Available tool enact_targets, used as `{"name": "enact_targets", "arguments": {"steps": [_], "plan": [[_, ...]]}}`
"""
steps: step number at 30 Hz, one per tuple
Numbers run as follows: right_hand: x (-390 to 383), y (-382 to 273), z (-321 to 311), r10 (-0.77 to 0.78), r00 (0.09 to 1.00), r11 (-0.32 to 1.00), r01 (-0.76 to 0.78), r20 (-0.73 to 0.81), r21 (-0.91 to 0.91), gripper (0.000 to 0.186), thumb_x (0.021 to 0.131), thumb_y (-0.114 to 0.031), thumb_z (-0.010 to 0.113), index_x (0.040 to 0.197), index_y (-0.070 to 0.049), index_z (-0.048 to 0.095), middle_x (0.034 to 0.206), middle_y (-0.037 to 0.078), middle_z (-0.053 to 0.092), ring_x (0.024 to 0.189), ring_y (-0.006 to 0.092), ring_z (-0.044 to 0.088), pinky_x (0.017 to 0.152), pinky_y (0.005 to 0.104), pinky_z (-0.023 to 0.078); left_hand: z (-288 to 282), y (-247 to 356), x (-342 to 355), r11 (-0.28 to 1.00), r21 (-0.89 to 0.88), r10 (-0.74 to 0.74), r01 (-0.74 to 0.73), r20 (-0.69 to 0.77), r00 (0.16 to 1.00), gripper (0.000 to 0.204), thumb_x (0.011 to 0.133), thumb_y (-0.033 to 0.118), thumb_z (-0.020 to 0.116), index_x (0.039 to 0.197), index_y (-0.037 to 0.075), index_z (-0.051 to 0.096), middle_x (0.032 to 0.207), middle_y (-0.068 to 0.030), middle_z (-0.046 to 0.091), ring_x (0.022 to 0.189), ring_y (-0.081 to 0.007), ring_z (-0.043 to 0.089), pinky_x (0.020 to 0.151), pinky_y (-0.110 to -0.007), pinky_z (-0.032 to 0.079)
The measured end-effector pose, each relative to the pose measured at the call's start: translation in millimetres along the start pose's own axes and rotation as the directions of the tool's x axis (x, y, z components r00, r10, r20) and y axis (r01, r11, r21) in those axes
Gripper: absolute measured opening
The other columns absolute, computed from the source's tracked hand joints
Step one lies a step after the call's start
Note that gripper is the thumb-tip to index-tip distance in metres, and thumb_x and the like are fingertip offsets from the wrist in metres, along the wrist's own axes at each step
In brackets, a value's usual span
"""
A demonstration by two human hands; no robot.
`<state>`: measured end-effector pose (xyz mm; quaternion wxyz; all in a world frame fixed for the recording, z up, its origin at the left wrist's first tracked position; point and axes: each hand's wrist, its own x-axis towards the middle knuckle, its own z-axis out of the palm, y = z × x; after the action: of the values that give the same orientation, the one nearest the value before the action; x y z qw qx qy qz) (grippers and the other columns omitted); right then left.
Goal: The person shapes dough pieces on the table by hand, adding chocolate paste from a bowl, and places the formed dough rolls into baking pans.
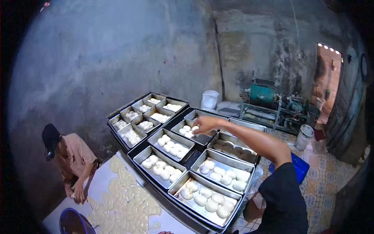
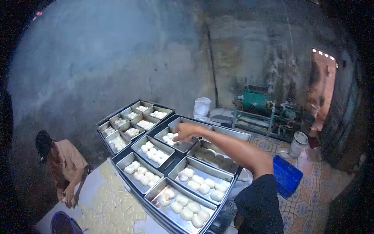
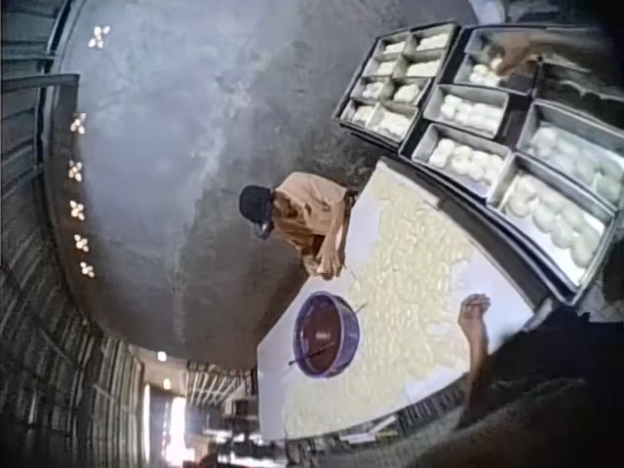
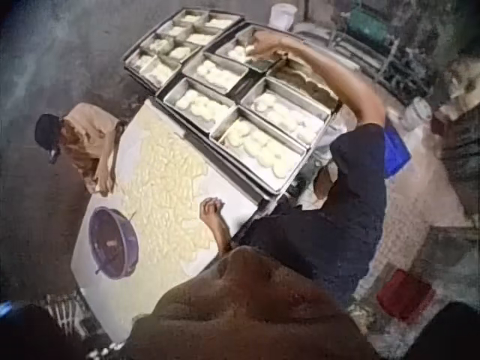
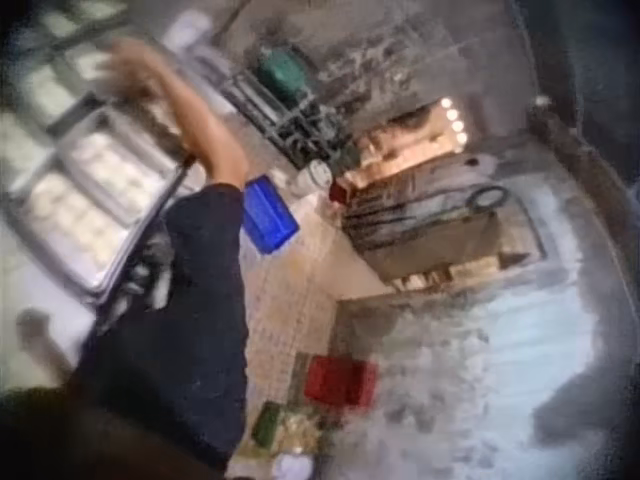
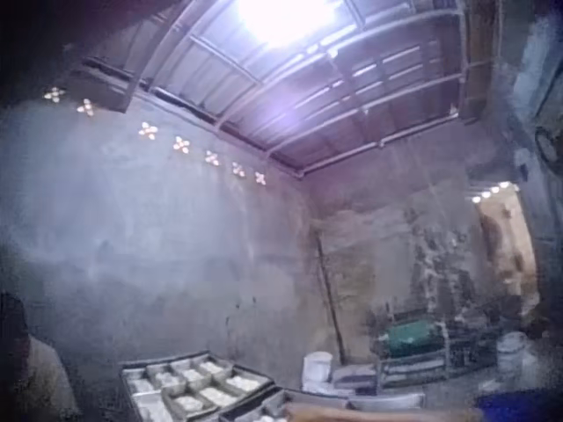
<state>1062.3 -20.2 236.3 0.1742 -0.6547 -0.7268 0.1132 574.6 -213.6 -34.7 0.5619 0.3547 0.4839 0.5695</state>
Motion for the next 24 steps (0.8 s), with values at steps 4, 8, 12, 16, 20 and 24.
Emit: {"name": "enact_targets", "arguments": {"steps": [4,8,12,16,20,24], "plan": [[18.7,14.7,26.1,0.093,0.958,0.992,-0.065,0.27,-0.112,0.074,0.089,-0.067,0.039,0.114,-0.002,0.064,0.108,0.021,0.066,0.095,0.035,0.064,0.085,0.0434,0.049,14.0,-20.4,-11.9,1.0,-0.008,-0.001,0.001,-0.092,0.996,0.017,0.085,0.001,0.05,0.1,-0.003,0.056,0.084,-0.0124,0.06,0.074,-0.0209,0.059,0.067,-0.033,0.055],[17.0,26.5,24.1,0.032,0.958,0.981,-0.084,0.287,0.173,0.067,0.097,-0.055,0.034,0.131,0.0,0.049,0.12,0.02,0.061,0.106,0.0326,0.06,0.094,0.0432,0.045,24.6,-40.2,-21.2,0.998,-0.058,-0.01,0.003,-0.132,0.991,0.014,0.086,0.002,0.051,0.098,-0.002,0.057,0.082,-0.0122,0.059,0.072,-0.0206,0.058,0.068,-0.034,0.055],[-8.8,3.1,23.9,-0.017,0.983,0.983,0.05,0.183,-0.174,0.058,0.08,-0.025,0.059,0.134,-0.006,0.048,0.112,0.023,0.063,0.104,0.038,0.06,0.091,0.0436,0.047,26.8,-39.0,-26.6,0.994,-0.108,0.005,-0.022,-0.161,0.987,0.013,0.086,0.002,0.054,0.097,-0.002,0.057,0.081,-0.012,0.059,0.07,-0.0195,0.058,0.068,-0.032,0.054],[-27.6,-25.6,3.0,0.076,0.997,0.952,-0.071,0.007,-0.298,0.048,0.073,-0.009,0.064,0.12,-0.004,0.06,0.1,0.024,0.066,0.089,0.035,0.065,0.081,0.0409,0.053,1.2,-45.5,-14.3,0.981,-0.103,0.148,-0.164,-0.145,0.978,0.015,0.084,0.009,0.056,0.093,-0.003,0.054,0.078,-0.013,0.061,0.07,-0.0225,0.062,0.065,-0.033,0.054],[-82.6,-82.7,-29.5,-0.14,0.945,0.99,0.134,-0.297,-0.04,0.03,0.078,0.003,0.062,0.108,0.002,0.064,0.096,0.018,0.068,0.086,0.022,0.067,0.075,0.0337,0.05,-32.5,-20.3,-3.5,0.974,-0.051,0.205,-0.22,-0.208,0.956,0.03,0.093,0.025,0.06,0.094,-0.005,0.057,0.082,-0.0113,0.062,0.073,-0.0207,0.063,0.071,-0.035,0.055],[-134.2,-151.2,12.1,-0.418,0.789,0.879,0.477,-0.45,0.021,0.024,0.078,0.01,0.06,0.099,0.0,0.065,0.082,0.01,0.065,0.069,0.0185,0.061,0.069,0.0306,0.048,-113.1,-18.3,-15.2,0.906,0.099,0.411,-0.412,-0.437,0.8,0.016,0.091,0.011,0.057,0.094,-0.004,0.055,0.076,-0.01,0.06,0.067,-0.0178,0.059,0.068,-0.034,0.054]]}}
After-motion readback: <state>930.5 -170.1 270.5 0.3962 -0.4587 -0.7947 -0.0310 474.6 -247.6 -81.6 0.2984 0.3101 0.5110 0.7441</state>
